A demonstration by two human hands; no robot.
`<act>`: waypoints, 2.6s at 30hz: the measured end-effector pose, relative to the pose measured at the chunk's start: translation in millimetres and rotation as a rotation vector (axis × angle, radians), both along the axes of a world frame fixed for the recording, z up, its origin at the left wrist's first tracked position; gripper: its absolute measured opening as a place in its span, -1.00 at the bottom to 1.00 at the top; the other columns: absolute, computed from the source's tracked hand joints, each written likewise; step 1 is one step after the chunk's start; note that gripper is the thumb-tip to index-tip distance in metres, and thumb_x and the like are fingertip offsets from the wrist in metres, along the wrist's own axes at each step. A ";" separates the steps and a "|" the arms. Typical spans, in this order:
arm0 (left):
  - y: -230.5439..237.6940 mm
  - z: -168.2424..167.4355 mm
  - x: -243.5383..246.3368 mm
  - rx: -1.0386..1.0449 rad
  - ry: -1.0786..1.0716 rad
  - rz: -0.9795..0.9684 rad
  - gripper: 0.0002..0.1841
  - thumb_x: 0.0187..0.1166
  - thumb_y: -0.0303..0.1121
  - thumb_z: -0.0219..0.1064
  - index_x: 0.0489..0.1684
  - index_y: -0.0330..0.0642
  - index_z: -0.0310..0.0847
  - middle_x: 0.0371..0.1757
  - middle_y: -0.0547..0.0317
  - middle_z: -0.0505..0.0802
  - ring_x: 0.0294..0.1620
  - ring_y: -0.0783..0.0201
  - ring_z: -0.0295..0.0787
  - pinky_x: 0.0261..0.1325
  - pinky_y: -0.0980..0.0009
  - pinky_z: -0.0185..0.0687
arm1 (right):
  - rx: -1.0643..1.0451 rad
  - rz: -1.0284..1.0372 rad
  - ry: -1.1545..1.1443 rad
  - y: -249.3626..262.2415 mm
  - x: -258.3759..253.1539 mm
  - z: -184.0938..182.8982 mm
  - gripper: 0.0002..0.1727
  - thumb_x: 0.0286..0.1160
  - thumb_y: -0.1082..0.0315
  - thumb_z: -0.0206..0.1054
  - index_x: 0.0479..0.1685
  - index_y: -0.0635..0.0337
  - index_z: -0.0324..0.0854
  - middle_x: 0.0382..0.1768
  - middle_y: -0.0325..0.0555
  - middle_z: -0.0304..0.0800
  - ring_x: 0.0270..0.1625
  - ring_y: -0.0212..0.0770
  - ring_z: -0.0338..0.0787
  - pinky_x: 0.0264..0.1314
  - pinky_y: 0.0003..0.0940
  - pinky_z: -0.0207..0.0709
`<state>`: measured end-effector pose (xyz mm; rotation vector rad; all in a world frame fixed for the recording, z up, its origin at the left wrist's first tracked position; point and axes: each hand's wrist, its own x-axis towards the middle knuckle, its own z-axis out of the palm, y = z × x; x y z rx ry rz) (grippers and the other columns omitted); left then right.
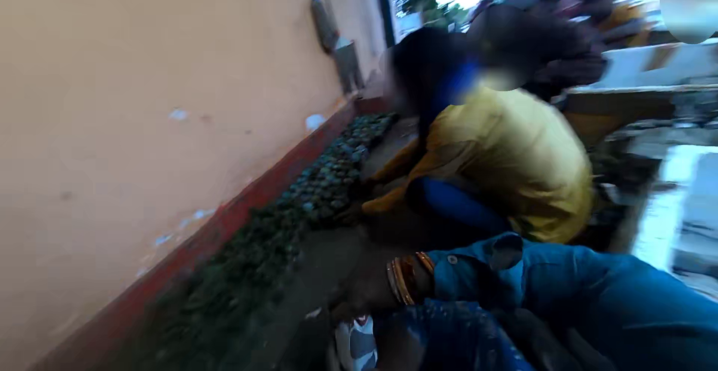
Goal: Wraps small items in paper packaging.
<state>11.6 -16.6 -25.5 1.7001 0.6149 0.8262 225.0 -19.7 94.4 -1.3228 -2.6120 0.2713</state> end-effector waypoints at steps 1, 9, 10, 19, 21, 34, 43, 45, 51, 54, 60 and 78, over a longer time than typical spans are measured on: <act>2.5 -1.4 -0.9 -0.057 -0.030 0.109 -0.02 0.36 -0.29 0.48 0.66 -0.73 -0.07 0.52 -0.55 0.49 0.48 0.13 0.60 0.46 0.37 0.59 | -0.067 -0.042 0.085 6.5 -10.5 -0.7 -0.60 0.50 0.57 0.31 0.34 0.26 0.68 0.37 0.28 0.68 0.36 0.39 0.68 0.27 0.39 0.52; 44.7 -28.6 -26.9 -0.122 0.033 0.616 -0.04 0.29 -0.33 0.59 0.76 -0.39 0.10 0.50 -0.39 0.58 0.45 -0.07 0.62 0.47 0.03 0.59 | -0.428 -0.440 1.234 30.4 -64.9 -140.0 0.03 0.24 0.24 0.56 0.79 0.27 0.06 0.56 0.06 0.54 0.44 -0.18 0.70 0.47 -0.25 0.63; 45.0 -31.3 -26.4 -0.047 0.126 0.590 -0.03 0.23 -0.33 0.63 0.73 -0.43 0.15 0.53 -0.41 0.55 0.53 -0.13 0.55 0.56 -0.02 0.49 | -0.453 -0.475 1.299 26.1 -72.3 -152.3 0.09 0.22 0.17 0.54 0.81 0.31 -0.02 0.54 0.06 0.56 0.43 -0.23 0.70 0.47 -0.29 0.61; 41.6 -30.6 -16.8 0.412 0.241 0.516 -0.60 0.47 -0.36 0.39 0.24 -0.39 0.70 0.31 -0.23 0.77 0.11 0.08 0.85 0.13 0.22 0.81 | -0.639 -0.855 2.012 29.0 -57.5 -175.4 -0.46 0.84 0.20 0.06 0.65 0.24 0.07 0.08 0.18 0.75 -0.02 0.02 0.89 -0.04 -0.10 0.85; 46.2 -37.1 -17.3 0.588 0.270 0.522 -0.72 0.48 -0.31 0.36 0.00 -0.25 0.85 0.19 -0.09 0.86 0.17 0.10 0.85 0.23 0.23 0.79 | -0.672 -0.877 1.993 27.2 -61.7 -172.1 -0.44 0.82 0.20 0.10 0.66 0.23 0.07 0.07 0.19 0.75 -0.03 0.03 0.89 -0.05 -0.10 0.85; 54.2 -41.8 -23.4 0.658 0.437 0.360 -0.87 0.27 -0.32 0.51 -0.33 -0.14 0.81 -0.19 0.07 0.87 -0.06 0.05 0.86 0.44 -0.32 0.40 | -0.474 -0.888 1.837 24.3 -65.2 -174.2 -0.20 0.56 0.15 0.30 0.71 0.28 0.04 0.12 0.13 0.73 -0.03 -0.14 0.87 -0.06 -0.23 0.82; 42.1 -41.4 -12.4 0.585 0.102 0.392 -0.45 0.42 0.06 0.49 0.09 -0.29 0.70 0.25 -0.14 0.77 0.23 0.24 0.77 0.17 0.42 0.77 | -0.353 -0.903 1.844 26.9 -55.2 -171.9 -0.20 0.58 0.17 0.25 0.76 0.22 -0.03 0.13 0.12 0.73 0.01 -0.17 0.86 -0.01 -0.26 0.80; 40.4 -42.9 -9.0 0.670 0.252 0.467 -0.53 0.51 -0.01 0.37 0.10 -0.24 0.80 0.08 -0.06 0.87 0.11 0.12 0.83 0.20 0.21 0.76 | -0.335 -0.924 1.686 22.4 -60.9 -168.4 0.04 0.35 0.06 0.43 0.80 0.25 -0.09 0.30 0.12 0.65 0.15 -0.22 0.82 0.15 -0.29 0.77; 37.8 -42.0 -6.8 0.705 0.462 0.495 -0.86 0.28 -0.41 0.49 -0.27 -0.21 0.86 -0.23 0.00 0.87 -0.28 0.13 0.87 -0.15 0.25 0.84 | -0.223 -0.974 1.839 28.4 -56.9 -180.9 -0.07 0.43 0.14 0.40 0.79 0.16 -0.04 0.17 0.14 0.72 0.02 -0.12 0.86 0.02 -0.18 0.80; 35.6 -40.2 -1.2 0.784 0.380 0.506 -0.93 0.24 -0.46 0.41 -0.45 -0.21 0.81 -0.34 0.04 0.83 -0.35 0.20 0.83 -0.21 0.38 0.80 | -0.187 -1.038 1.966 29.7 -56.9 -175.1 -0.29 0.71 0.20 0.19 0.78 0.13 -0.01 0.03 0.11 0.75 -0.13 -0.16 0.86 -0.13 -0.24 0.78; 34.1 -40.5 -4.5 1.055 0.154 0.396 -0.79 0.46 -0.44 0.27 -0.57 -0.02 0.73 -0.40 0.23 0.77 -0.10 0.32 0.77 0.13 0.56 0.68 | -0.239 -1.064 2.031 34.9 -50.1 -171.9 -0.44 0.83 0.17 0.06 0.72 0.13 0.08 -0.05 0.07 0.76 -0.18 -0.18 0.85 -0.17 -0.26 0.77; 46.7 -37.7 -16.7 0.473 0.454 0.531 -0.94 0.32 -0.44 0.50 -0.34 -0.19 0.85 -0.12 0.02 0.90 -0.03 0.07 0.86 0.25 -0.05 0.68 | -0.199 -0.958 2.059 29.3 -61.6 -178.8 -0.31 0.69 0.26 0.14 0.77 0.12 -0.03 0.09 0.12 0.72 -0.06 -0.13 0.85 -0.07 -0.22 0.79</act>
